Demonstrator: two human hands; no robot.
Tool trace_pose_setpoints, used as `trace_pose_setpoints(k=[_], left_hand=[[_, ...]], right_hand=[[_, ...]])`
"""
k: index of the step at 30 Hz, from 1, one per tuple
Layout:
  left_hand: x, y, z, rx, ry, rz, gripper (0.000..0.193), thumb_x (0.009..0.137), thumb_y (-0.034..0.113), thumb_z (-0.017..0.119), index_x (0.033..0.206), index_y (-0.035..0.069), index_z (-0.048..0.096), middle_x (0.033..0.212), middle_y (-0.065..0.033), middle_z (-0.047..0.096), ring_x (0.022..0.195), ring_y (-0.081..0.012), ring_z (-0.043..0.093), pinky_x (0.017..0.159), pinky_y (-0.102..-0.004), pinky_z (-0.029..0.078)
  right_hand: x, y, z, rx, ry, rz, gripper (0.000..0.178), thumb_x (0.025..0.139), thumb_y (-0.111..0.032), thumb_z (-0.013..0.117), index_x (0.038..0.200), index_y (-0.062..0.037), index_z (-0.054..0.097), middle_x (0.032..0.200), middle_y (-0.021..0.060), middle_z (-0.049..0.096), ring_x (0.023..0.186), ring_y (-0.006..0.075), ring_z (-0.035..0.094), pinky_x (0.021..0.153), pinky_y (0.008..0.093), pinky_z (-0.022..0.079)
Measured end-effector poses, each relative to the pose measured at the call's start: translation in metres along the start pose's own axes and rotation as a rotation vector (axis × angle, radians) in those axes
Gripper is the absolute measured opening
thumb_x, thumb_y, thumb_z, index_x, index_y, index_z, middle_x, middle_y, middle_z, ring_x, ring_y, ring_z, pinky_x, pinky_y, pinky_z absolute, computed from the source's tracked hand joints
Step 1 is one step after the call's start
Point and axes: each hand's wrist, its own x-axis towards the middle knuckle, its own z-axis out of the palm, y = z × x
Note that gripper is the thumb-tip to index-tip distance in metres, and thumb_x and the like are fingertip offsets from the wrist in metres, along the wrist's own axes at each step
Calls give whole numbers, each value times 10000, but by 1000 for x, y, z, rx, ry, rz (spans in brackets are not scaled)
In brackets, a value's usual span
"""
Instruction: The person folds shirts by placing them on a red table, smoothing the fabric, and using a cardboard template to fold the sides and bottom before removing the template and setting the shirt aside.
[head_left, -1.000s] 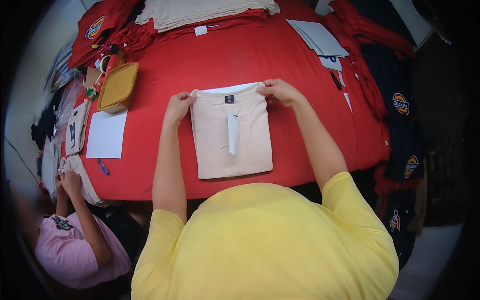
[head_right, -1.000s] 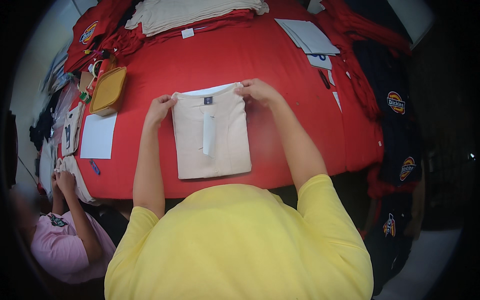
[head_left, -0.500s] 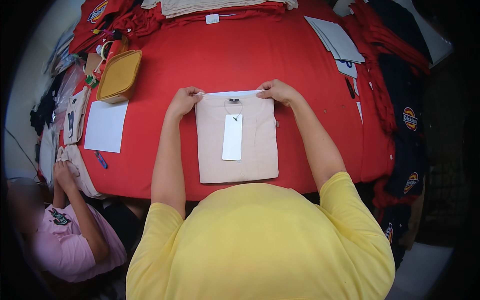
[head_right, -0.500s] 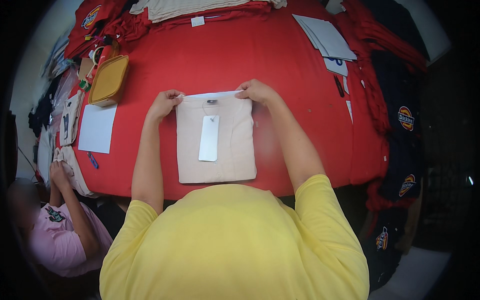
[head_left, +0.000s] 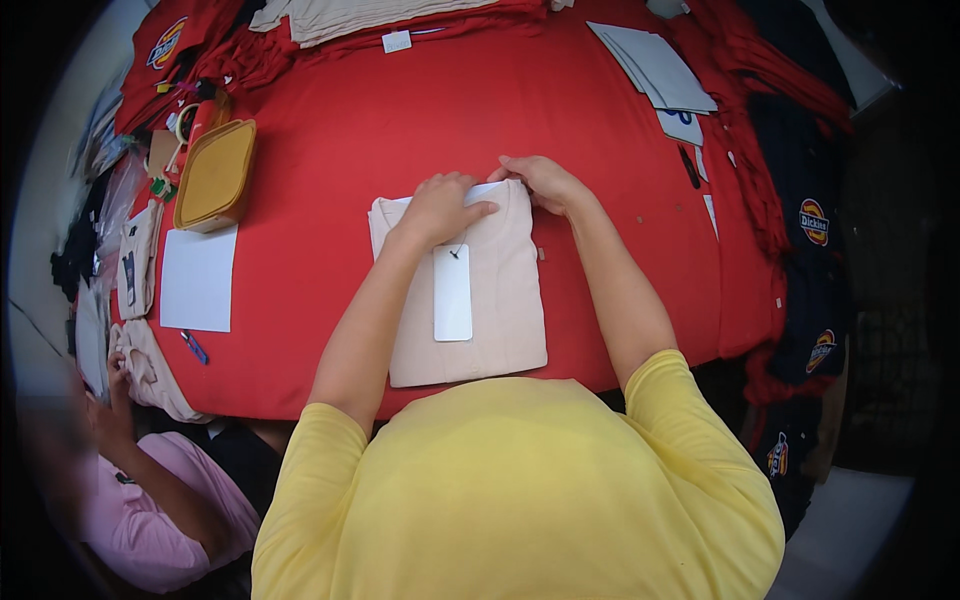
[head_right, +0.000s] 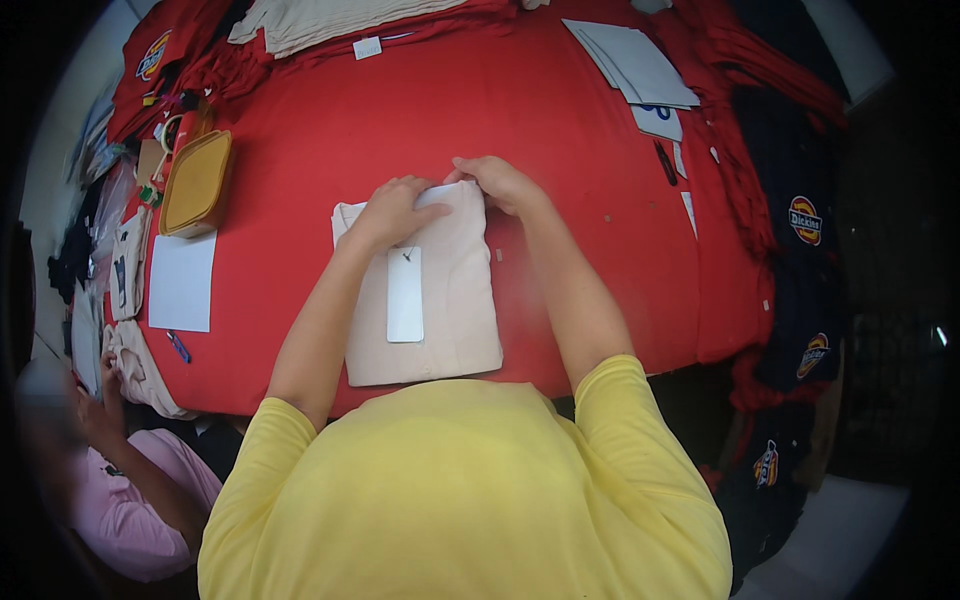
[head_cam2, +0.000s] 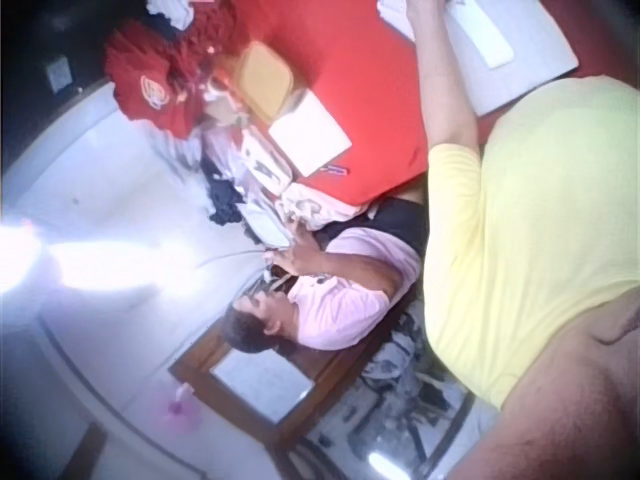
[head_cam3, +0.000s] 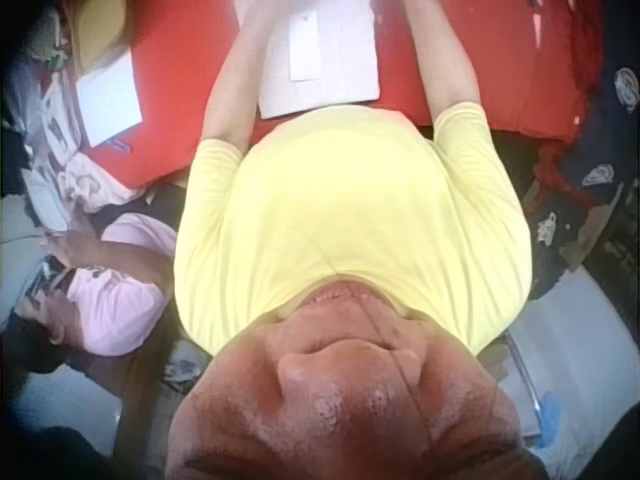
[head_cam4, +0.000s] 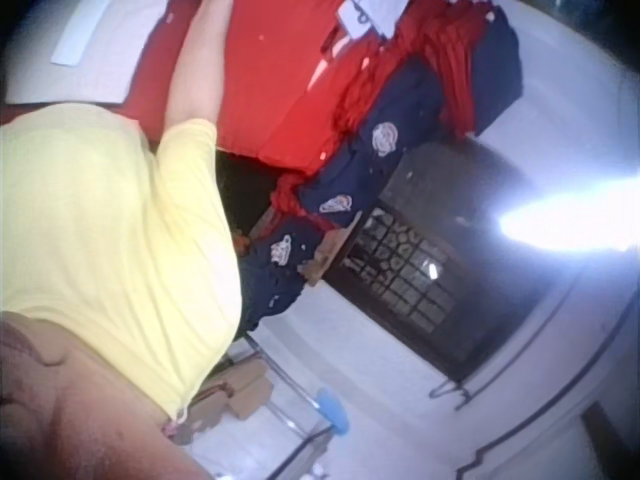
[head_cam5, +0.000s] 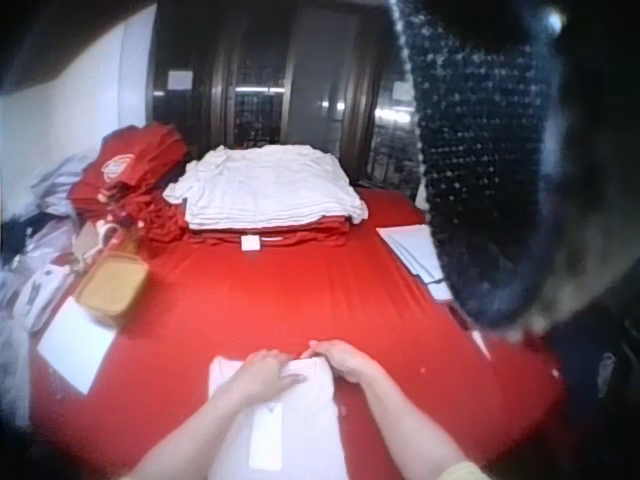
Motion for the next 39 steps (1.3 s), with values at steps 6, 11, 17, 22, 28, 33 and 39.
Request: trace_pose_setpoints(k=[6, 11, 17, 22, 28, 33, 39], left_hand=[[0, -8, 8, -465, -17, -108, 430, 786, 259, 751, 1118, 26, 609, 1105, -163, 648, 1038, -287, 619, 893, -361, 478], [2, -5, 13, -423, 28, -50, 360, 788, 208, 749, 1068, 20, 625, 1070, -149, 654, 1021, -284, 625, 888, -355, 482], [-7, -13, 19, -335, 149, 34, 319, 778, 181, 758, 1016, 10, 634, 994, -113, 645, 949, -251, 621, 850, -341, 483], [-9, -5, 13, -301, 103, -11, 334, 764, 210, 763, 1008, 21, 635, 970, -112, 629, 968, -263, 594, 861, -351, 471], [-10, -12, 21, -69, 199, 63, 260, 787, 209, 724, 975, 42, 655, 918, -84, 600, 1014, -253, 508, 903, -372, 388], [-5, -17, 26, -15, 228, 55, 182, 825, 189, 680, 932, 42, 668, 956, -77, 602, 1005, -259, 511, 892, -374, 382], [0, -21, 33, -158, 246, 35, 170, 834, 162, 666, 947, 34, 668, 963, -81, 622, 1001, -270, 541, 893, -373, 431]], right_hand=[[-14, 11, -19, 281, -261, 6, 261, 896, -61, 559, 1130, 45, 607, 1036, 124, 652, 928, 171, 642, 812, 308, 543], [2, 26, -20, 149, -183, -72, 237, 858, -25, 595, 1087, 29, 621, 980, 111, 660, 848, 157, 643, 696, 266, 539], [3, 9, -23, -59, -78, -51, 150, 863, -4, 570, 992, 29, 639, 841, 84, 656, 648, 106, 600, 546, 214, 505], [10, 9, -20, -189, -250, -62, 124, 828, -33, 605, 933, 5, 658, 804, 66, 654, 574, 102, 566, 514, 224, 477], [28, 13, -17, -300, -109, -123, 86, 857, -60, 606, 878, 3, 662, 747, 41, 632, 576, 98, 558, 460, 231, 435], [17, 7, -6, -368, 13, -79, 109, 836, -116, 630, 881, -17, 638, 714, 53, 624, 529, 114, 547, 491, 263, 464], [-31, -9, -9, -429, 193, -28, 230, 838, -126, 690, 1001, 8, 597, 741, 73, 630, 517, 101, 561, 470, 252, 483]])
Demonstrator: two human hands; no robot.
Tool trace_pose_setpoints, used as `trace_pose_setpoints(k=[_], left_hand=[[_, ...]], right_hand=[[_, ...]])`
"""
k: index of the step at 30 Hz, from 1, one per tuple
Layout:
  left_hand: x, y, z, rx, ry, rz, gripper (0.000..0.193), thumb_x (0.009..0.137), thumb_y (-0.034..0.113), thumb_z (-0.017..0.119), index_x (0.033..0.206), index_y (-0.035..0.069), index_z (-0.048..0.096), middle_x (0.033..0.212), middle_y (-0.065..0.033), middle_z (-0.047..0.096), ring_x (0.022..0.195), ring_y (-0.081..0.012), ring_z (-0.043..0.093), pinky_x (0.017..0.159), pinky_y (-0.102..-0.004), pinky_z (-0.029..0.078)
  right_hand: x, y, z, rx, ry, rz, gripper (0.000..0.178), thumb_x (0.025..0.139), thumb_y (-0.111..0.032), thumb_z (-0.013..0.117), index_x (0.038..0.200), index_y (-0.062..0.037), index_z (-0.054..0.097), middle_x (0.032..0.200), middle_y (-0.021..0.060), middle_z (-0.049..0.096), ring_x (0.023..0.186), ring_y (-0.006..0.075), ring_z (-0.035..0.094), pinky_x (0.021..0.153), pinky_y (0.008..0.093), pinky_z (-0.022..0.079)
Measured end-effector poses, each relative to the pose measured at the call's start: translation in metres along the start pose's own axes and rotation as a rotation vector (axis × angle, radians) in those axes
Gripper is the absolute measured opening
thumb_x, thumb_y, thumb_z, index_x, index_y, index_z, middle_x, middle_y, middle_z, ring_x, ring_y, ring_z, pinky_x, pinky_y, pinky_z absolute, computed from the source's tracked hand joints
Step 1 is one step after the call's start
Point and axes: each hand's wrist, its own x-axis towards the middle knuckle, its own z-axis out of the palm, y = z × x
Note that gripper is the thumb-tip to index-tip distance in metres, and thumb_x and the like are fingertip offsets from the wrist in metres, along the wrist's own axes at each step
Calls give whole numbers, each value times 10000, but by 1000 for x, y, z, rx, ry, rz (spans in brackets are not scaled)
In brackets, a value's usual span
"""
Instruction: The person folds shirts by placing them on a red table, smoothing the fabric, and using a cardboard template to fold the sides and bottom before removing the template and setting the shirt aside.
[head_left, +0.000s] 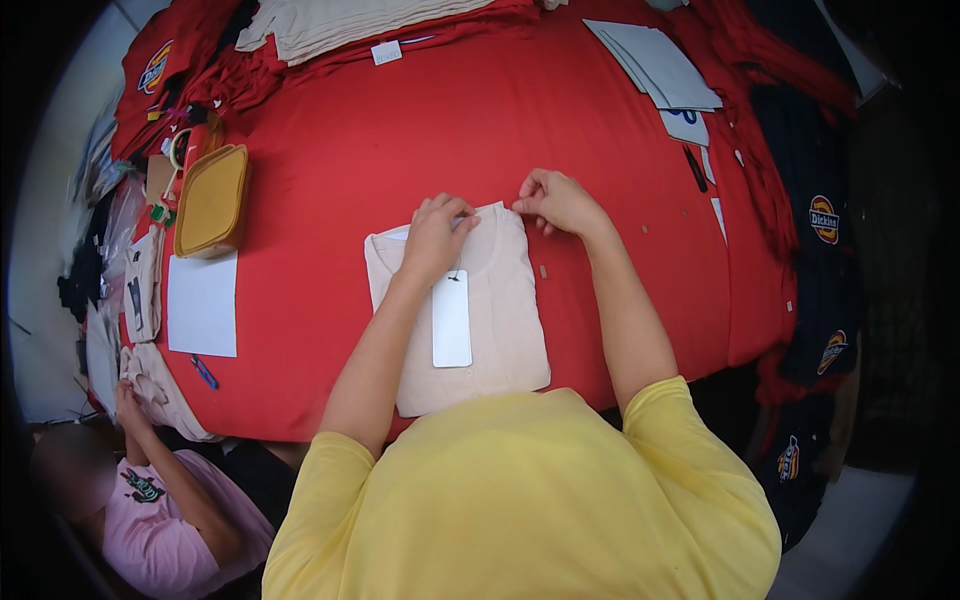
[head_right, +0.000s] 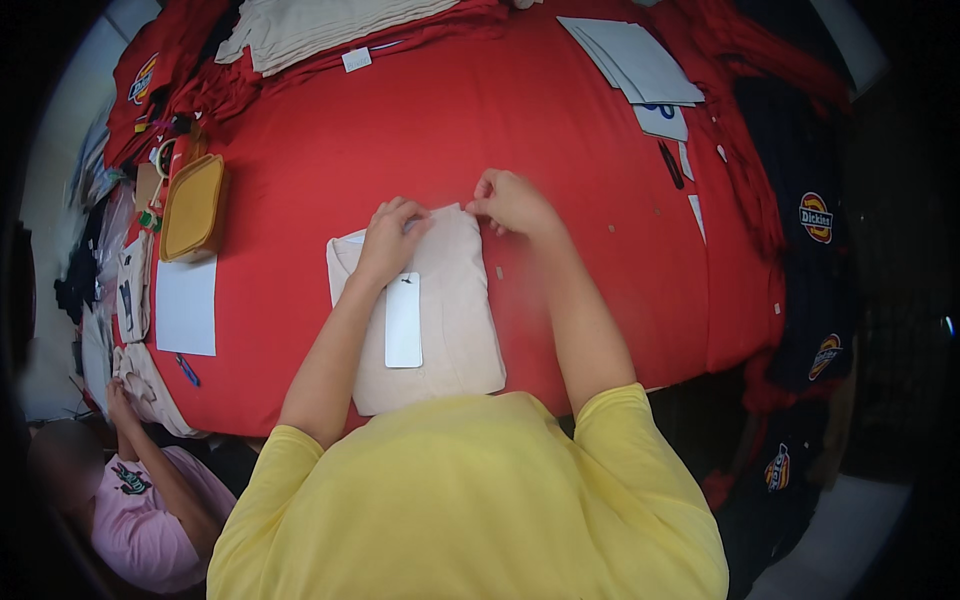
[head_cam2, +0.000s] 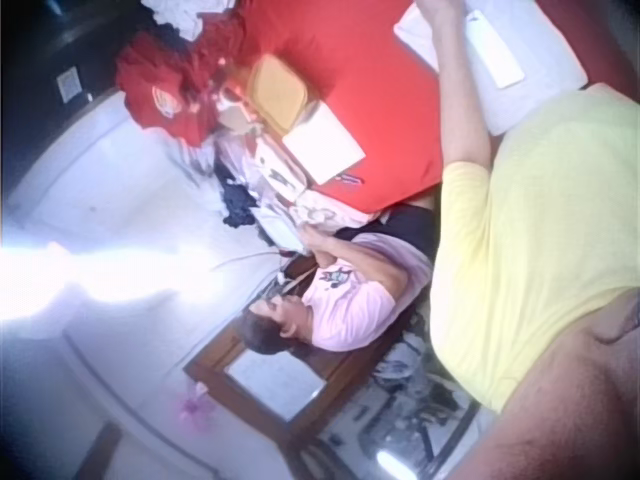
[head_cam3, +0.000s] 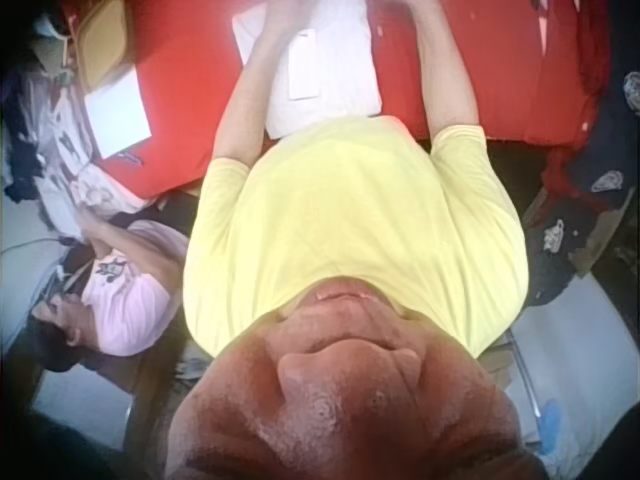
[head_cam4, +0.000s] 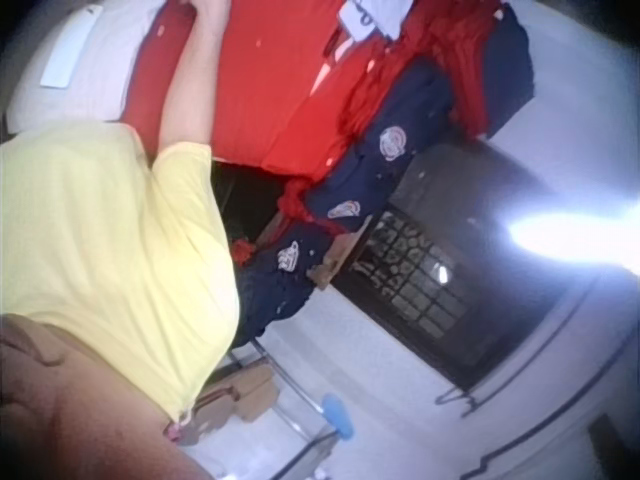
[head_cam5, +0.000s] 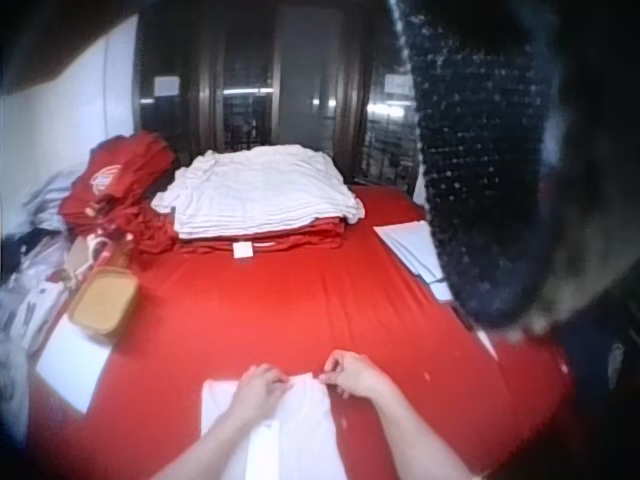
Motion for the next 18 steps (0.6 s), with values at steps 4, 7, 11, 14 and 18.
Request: trace_pose_setpoints(k=[4, 7, 11, 14, 18], left_hand=[[2, -1, -1, -156, 13, -63, 160, 830, 137, 672, 938, 20, 663, 961, -92, 656, 948, -256, 599, 870, -367, 472], [4, 0, -6, -144, -49, -100, 173, 821, 118, 682, 957, 12, 668, 987, -113, 678, 944, -237, 625, 864, -360, 485], [13, 9, -28, -229, -207, -211, 264, 826, 168, 688, 1043, 19, 675, 1062, -137, 675, 1037, -246, 620, 897, -353, 475], [9, -7, -72, -180, -107, -206, 341, 832, 216, 687, 1113, 23, 662, 1087, -152, 670, 1081, -261, 614, 908, -352, 474], [-23, -50, -115, 128, -112, -316, 362, 815, 194, 706, 1117, 2, 651, 956, -125, 660, 948, -216, 626, 848, -319, 487]], right_hand=[[-6, 6, 39, -197, 117, -103, 280, 829, -139, 704, 1030, 16, 587, 753, 113, 628, 592, 173, 620, 575, 318, 515], [-13, 7, 58, -101, 334, -168, 275, 837, -178, 673, 1047, -13, 607, 953, 200, 670, 938, 363, 629, 853, 410, 483], [-4, 20, 61, -200, 345, -281, 248, 863, -209, 665, 1036, -34, 635, 788, 128, 632, 808, 258, 629, 764, 373, 488], [-2, 8, 51, -203, 267, -211, 230, 861, -213, 665, 993, -26, 644, 836, 141, 650, 809, 263, 630, 754, 370, 488], [4, 4, 47, -239, 183, -186, 235, 854, -233, 668, 938, -16, 633, 867, 164, 665, 827, 299, 634, 748, 390, 483]])
